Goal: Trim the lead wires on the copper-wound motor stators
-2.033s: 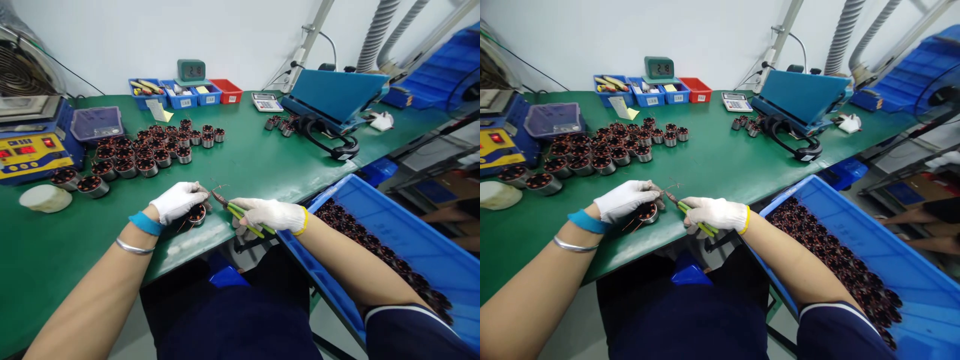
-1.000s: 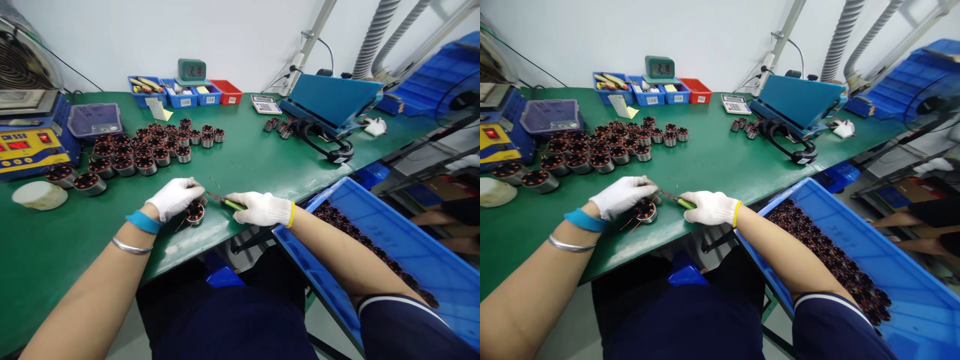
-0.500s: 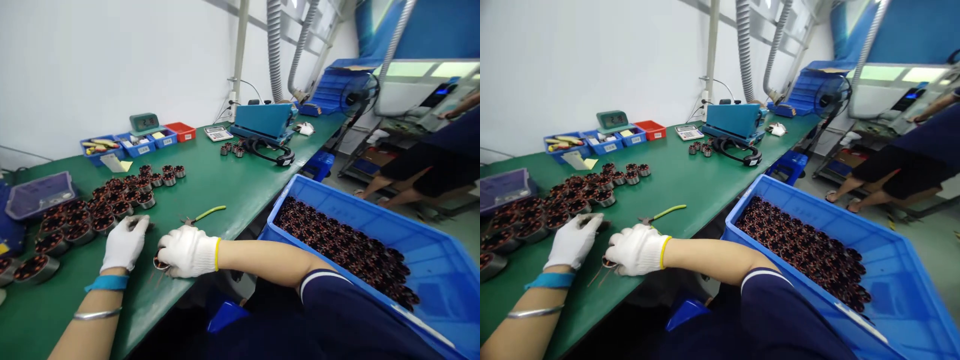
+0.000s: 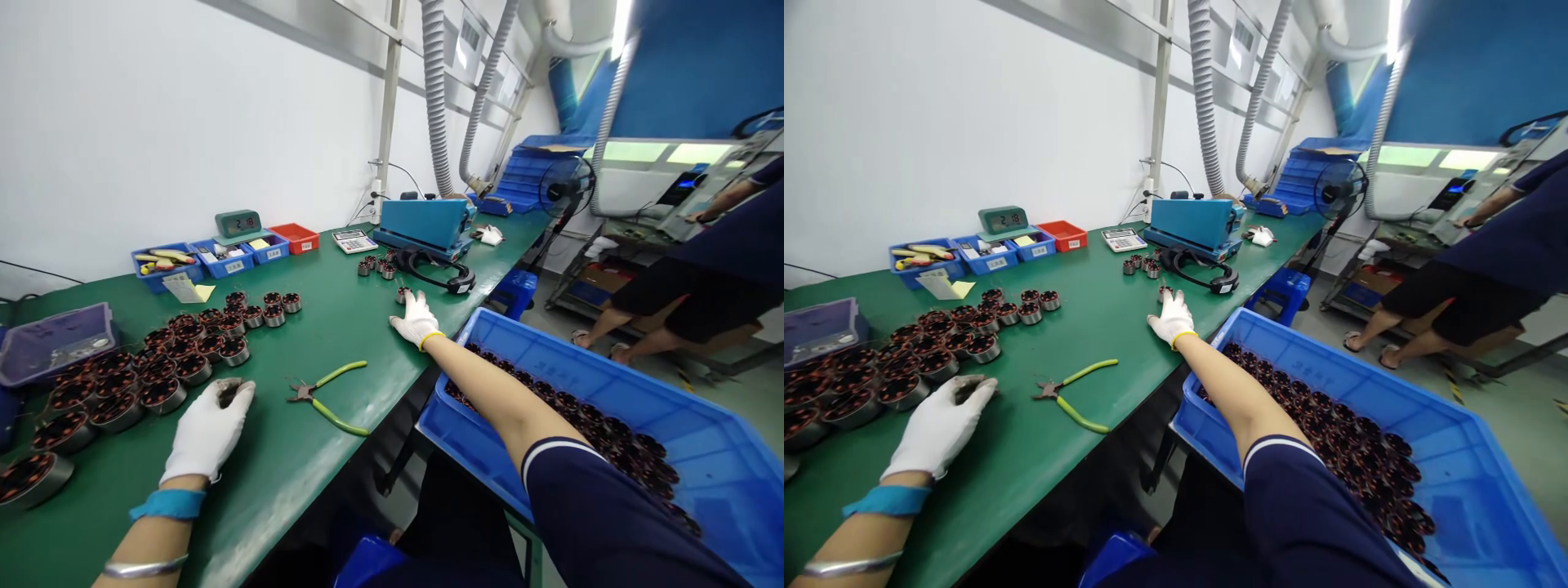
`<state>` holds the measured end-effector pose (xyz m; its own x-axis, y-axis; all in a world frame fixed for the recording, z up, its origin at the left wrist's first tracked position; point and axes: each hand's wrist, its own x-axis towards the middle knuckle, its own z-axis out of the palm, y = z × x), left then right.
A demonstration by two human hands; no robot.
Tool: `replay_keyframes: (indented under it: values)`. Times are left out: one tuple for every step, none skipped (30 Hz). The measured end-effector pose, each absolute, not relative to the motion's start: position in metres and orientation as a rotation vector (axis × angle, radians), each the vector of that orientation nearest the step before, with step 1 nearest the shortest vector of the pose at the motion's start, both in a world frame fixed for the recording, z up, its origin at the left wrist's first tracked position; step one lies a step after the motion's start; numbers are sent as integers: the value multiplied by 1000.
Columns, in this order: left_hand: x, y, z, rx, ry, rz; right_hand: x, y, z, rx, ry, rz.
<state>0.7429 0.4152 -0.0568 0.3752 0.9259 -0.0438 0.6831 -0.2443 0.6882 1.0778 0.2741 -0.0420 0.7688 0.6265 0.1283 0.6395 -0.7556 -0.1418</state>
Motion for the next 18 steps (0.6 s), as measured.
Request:
replay_keyframes:
  values:
    - [743,413,-57,2019,1383,483,1081,277,-47,-2781,-985,-133]
    - [744,411,-56,2024,1383,464,1083,281,-52,-2773,-992,-145]
    - [745,408,-55,2030,1387,446,1085,286,-55,-2759,-1024,-147]
    - [746,406,-54,2037,1394,430,1087,291,-58,-2740,-1077,-141]
    - [748,403,-53,2044,1398,418,1089,297,-60,-2719,-1138,-134]
    - [749,400,-52,2053,1400,410,1092,303,-61,-2699,-1194,-127]
    - [750,398,-51,2059,1397,407,1095,309,-62,-2684,-1238,-124]
    - [751,396,-51,2062,1388,409,1099,316,-63,-2676,-1268,-124]
    - [753,395,-51,2063,1376,412,1104,323,-63,-2676,-1285,-125]
    - [754,394,-52,2058,1367,418,1109,330,-64,-2682,-1293,-123]
    - [755,394,-53,2052,1363,428,1114,338,-64,-2693,-1298,-119]
    - [756,394,-54,2045,1363,439,1118,345,-65,-2705,-1303,-110]
    - [758,394,-55,2040,1365,451,1123,352,-65,-2716,-1310,-99]
    - [760,395,-56,2037,1366,462,1127,360,-66,-2726,-1320,-86]
    - [761,395,-57,2038,1362,473,1131,366,-66,-2734,-1331,-72]
    - [763,395,-58,2041,1352,481,1135,372,-66,-2739,-1344,-59]
    - [765,395,-58,2042,1337,484,1138,378,-66,-2742,-1358,-47]
    - [767,396,-59,2040,1324,489,1141,383,-66,-2742,-1375,-37]
